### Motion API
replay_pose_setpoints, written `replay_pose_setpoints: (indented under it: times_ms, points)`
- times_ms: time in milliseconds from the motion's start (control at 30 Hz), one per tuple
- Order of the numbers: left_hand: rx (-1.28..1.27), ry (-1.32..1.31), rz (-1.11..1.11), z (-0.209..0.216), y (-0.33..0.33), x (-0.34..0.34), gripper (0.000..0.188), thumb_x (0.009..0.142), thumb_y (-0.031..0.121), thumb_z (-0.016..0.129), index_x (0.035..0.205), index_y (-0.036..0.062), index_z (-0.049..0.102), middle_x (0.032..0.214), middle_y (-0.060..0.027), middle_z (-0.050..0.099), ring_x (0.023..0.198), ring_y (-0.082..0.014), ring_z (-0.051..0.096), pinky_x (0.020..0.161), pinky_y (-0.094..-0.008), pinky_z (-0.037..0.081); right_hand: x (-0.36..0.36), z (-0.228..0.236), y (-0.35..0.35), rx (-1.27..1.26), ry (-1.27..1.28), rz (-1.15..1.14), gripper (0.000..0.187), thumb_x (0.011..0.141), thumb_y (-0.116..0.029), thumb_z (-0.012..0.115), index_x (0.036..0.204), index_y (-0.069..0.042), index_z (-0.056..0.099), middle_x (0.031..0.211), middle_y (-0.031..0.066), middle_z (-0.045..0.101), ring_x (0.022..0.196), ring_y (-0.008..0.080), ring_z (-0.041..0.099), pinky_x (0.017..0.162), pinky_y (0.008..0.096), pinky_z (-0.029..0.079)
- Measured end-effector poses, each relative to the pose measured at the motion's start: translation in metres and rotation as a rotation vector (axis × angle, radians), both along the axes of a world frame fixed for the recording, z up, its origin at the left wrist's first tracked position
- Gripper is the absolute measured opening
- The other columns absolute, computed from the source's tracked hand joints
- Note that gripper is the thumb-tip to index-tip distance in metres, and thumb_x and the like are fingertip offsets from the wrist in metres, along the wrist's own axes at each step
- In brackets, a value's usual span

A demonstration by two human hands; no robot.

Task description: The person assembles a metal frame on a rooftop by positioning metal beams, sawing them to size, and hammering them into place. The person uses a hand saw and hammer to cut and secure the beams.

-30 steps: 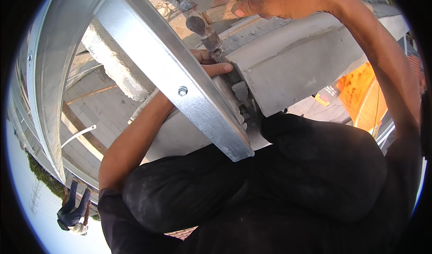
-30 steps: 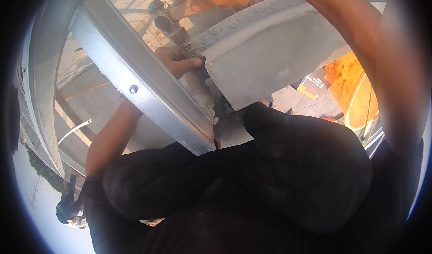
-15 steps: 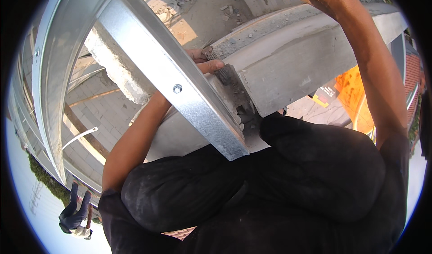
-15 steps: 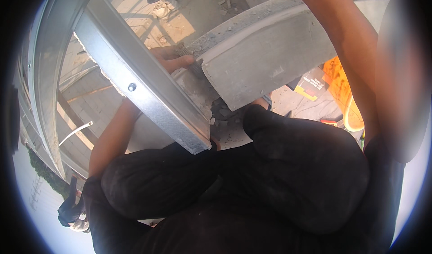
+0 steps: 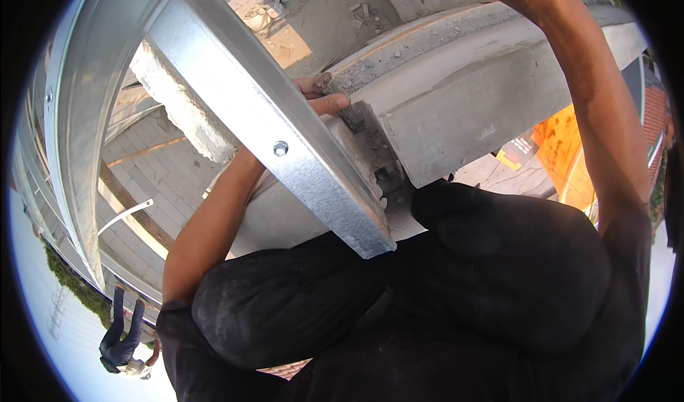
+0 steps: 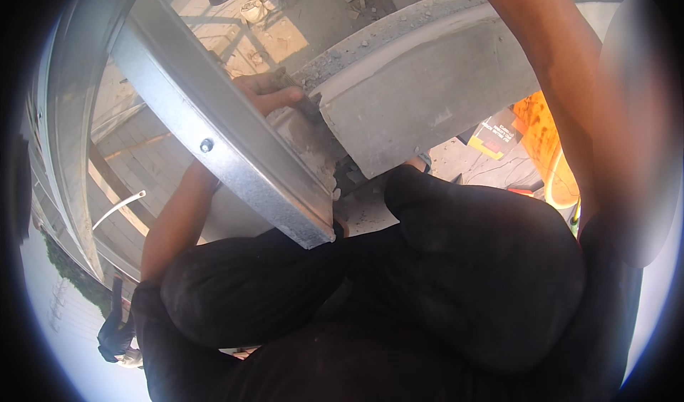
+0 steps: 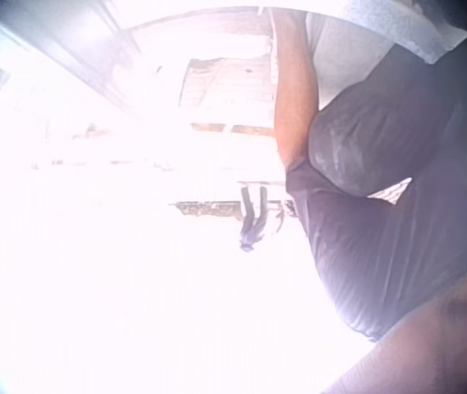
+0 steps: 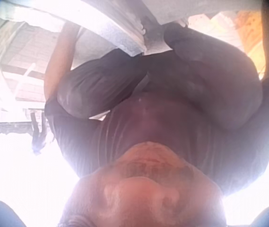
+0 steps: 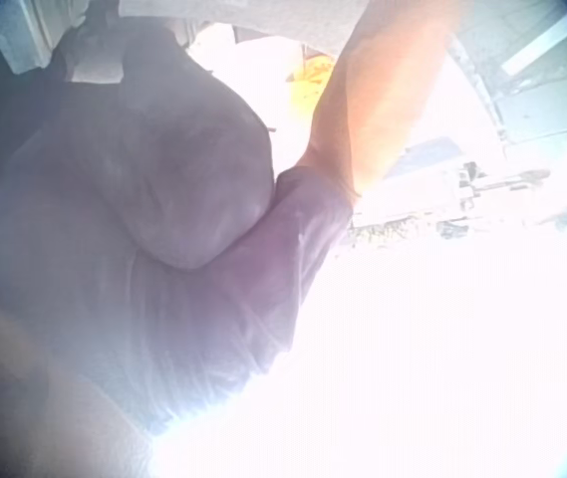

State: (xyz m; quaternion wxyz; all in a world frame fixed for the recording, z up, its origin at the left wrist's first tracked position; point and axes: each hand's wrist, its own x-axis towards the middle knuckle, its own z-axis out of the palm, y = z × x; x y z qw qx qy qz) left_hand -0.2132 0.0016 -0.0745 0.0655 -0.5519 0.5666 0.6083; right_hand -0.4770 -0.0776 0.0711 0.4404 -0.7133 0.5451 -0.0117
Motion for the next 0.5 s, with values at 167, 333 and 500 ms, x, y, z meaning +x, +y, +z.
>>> replay_pose_setpoints:
  times_ms: [167, 333, 500]
  points:
    - [0.013, -0.12, -0.027, 0.009, -0.006, -0.001, 0.068, 0.081, 0.056, 0.085, 0.107, -0.0062, 0.077, 0.08, -0.0177, 0.074, 0.07, -0.0273, 0.073, 0.062, -0.0355, 0.06, -0.006, -0.074, -0.017, -0.212, -0.223, 0.224, 0.055, 0.109, -0.049, 0.045, 0.143, -0.008, 0.062, 0.141, 0.0226, 0.063, 0.124, 0.0373, 0.064, 0.107, 0.0479, 0.052]
    - [-0.028, 0.071, -0.063, -0.003, -0.001, -0.016, 0.064, 0.083, 0.055, 0.084, 0.103, -0.0058, 0.077, 0.071, -0.0159, 0.072, 0.058, -0.0251, 0.07, 0.054, -0.0329, 0.057, -0.018, -0.065, -0.01, 0.012, -0.095, 0.346, 0.055, 0.11, -0.042, 0.045, 0.145, 0.0, 0.057, 0.141, 0.0265, 0.062, 0.127, 0.0403, 0.062, 0.112, 0.0445, 0.049]
    - [0.074, -0.047, -0.052, 0.005, -0.001, -0.006, 0.063, 0.083, 0.053, 0.083, 0.11, -0.0041, 0.077, 0.084, -0.0188, 0.074, 0.072, -0.0273, 0.073, 0.066, -0.0347, 0.059, -0.012, -0.063, -0.001, -0.093, -0.139, 0.206, 0.056, 0.11, -0.043, 0.045, 0.145, 0.0, 0.056, 0.143, 0.0256, 0.061, 0.13, 0.041, 0.059, 0.116, 0.0447, 0.044]
